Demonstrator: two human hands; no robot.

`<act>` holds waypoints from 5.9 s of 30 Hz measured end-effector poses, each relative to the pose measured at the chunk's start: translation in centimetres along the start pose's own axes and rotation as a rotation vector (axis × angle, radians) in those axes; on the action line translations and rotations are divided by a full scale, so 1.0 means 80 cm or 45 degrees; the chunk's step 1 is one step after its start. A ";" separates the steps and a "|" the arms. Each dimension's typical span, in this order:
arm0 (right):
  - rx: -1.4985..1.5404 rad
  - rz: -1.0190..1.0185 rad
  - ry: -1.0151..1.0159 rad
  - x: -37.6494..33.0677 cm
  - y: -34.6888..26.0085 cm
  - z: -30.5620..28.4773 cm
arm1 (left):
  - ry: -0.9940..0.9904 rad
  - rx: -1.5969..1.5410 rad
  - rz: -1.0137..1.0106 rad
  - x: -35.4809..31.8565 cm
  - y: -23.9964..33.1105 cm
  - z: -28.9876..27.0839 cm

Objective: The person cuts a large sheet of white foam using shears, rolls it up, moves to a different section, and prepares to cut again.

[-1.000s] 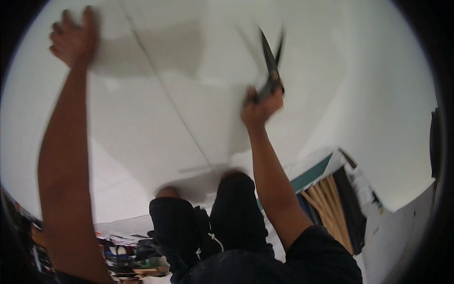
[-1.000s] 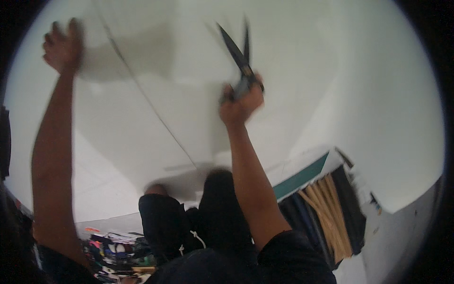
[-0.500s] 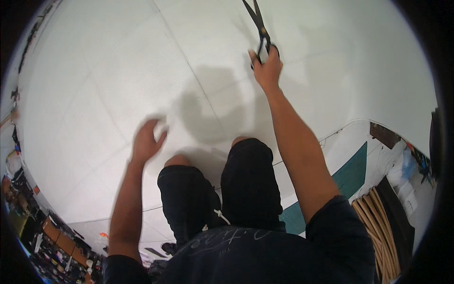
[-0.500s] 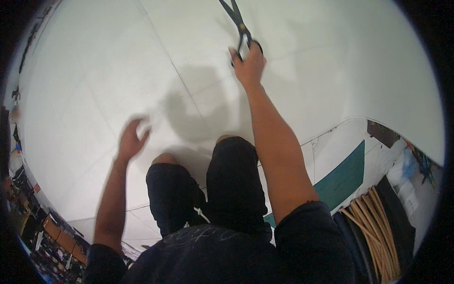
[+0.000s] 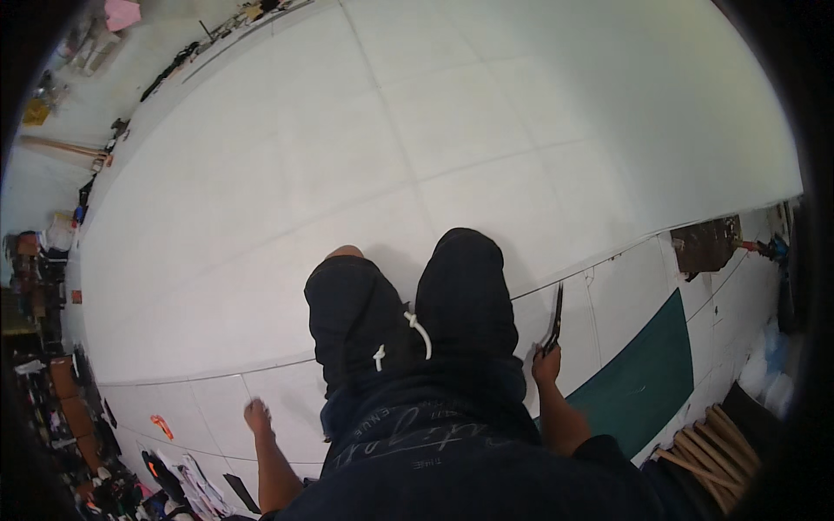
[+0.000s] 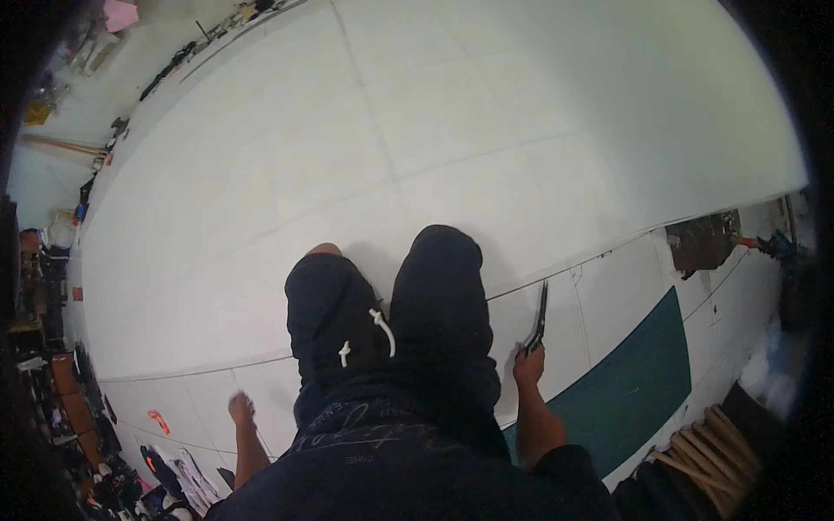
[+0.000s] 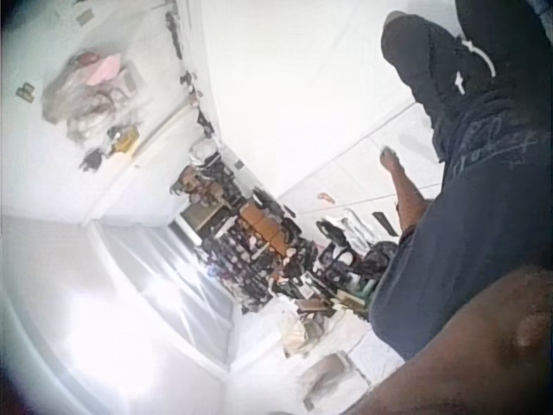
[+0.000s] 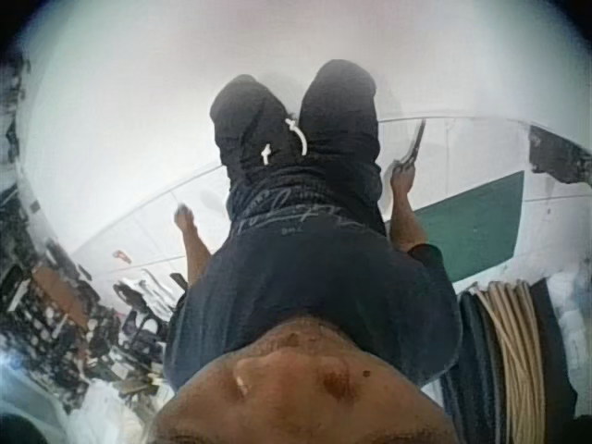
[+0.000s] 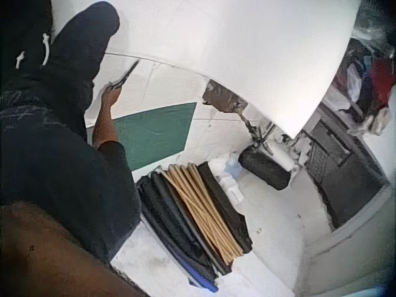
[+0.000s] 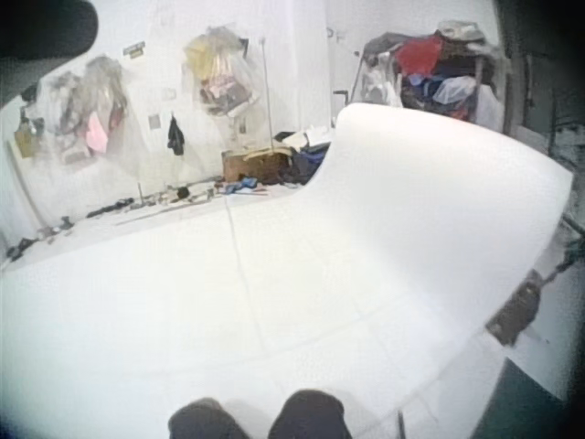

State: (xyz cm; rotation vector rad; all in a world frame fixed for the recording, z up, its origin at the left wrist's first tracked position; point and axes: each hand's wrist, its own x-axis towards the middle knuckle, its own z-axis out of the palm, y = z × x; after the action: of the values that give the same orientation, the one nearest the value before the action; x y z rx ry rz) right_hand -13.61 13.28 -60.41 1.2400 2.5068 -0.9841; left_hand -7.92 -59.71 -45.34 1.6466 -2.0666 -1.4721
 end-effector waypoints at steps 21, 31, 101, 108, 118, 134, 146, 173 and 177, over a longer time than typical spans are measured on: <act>0.586 -0.250 0.124 -0.052 -0.163 -0.152 | -1.660 0.485 1.472 -0.408 0.174 0.381; 0.334 -0.824 -0.151 -0.106 -0.275 -0.135 | -0.922 0.347 1.582 -0.271 0.249 0.304; 0.049 -1.120 0.081 -0.152 -0.185 -0.197 | -1.737 0.508 1.987 -0.332 0.200 0.425; -0.113 -1.199 0.008 -0.118 -0.156 -0.198 | -1.766 0.860 1.934 -0.324 0.198 0.428; -0.210 -1.126 0.060 -0.160 -0.159 -0.182 | -1.593 0.898 1.513 -0.320 0.170 0.371; 0.034 -1.302 -0.854 -0.172 -0.468 0.088 | -1.176 0.712 0.959 -0.086 0.274 0.262; -0.055 -1.855 -0.347 -0.238 -0.379 0.027 | -0.512 0.601 1.806 -0.129 0.140 0.205; -0.202 -1.148 0.151 -0.228 -0.227 -0.190 | -1.451 0.694 1.526 -0.314 0.210 0.291; -0.137 -0.911 0.101 -0.221 -0.223 -0.174 | -1.733 0.662 1.734 -0.351 0.215 0.339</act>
State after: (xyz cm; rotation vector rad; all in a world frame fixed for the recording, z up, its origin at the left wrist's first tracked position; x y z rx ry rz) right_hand -14.12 2.98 -33.62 0.3322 3.0832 -0.9027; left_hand -24.87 -22.13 -34.35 -1.3095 -2.9717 -1.4179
